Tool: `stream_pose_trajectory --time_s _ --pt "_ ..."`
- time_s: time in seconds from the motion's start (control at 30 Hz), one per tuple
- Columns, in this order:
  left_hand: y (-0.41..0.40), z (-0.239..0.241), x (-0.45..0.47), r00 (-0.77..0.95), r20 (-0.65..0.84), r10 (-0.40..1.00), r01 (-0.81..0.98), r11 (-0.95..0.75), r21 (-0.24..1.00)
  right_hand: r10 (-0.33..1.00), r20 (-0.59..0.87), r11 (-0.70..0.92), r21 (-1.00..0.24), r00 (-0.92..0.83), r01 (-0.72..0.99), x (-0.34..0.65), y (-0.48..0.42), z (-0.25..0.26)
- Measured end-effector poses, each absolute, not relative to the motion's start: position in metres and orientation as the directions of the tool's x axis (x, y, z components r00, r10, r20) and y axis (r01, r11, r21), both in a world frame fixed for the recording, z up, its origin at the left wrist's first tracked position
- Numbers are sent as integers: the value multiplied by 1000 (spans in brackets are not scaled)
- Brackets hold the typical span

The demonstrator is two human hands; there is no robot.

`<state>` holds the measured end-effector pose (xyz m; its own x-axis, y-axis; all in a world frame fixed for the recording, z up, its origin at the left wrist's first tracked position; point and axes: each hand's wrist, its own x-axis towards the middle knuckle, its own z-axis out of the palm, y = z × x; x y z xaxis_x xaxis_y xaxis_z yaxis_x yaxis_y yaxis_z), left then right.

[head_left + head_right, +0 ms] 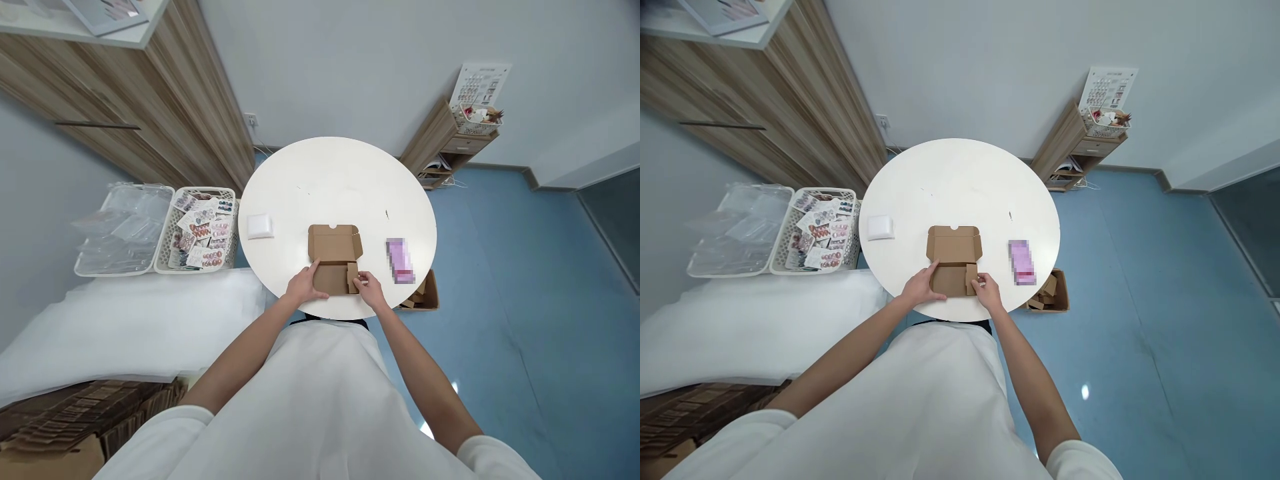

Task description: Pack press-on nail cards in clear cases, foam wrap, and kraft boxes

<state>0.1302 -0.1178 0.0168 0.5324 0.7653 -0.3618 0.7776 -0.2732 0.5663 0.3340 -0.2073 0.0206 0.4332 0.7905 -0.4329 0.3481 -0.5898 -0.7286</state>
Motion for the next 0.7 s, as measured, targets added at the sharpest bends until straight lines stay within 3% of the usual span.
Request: stream_pose_trajectory --time_s 0.13,0.37,0.7 --pt "-123 12 128 549 -300 780 723 -263 639 768 -392 -630 -608 507 483 340 -201 14" --pt "-139 -3 120 396 -201 896 577 -72 813 753 -373 -643 -593 543 484 340 -202 11" --pt "-143 -7 127 382 -179 906 525 -53 849 786 -304 -605 -556 539 570 340 -199 1"
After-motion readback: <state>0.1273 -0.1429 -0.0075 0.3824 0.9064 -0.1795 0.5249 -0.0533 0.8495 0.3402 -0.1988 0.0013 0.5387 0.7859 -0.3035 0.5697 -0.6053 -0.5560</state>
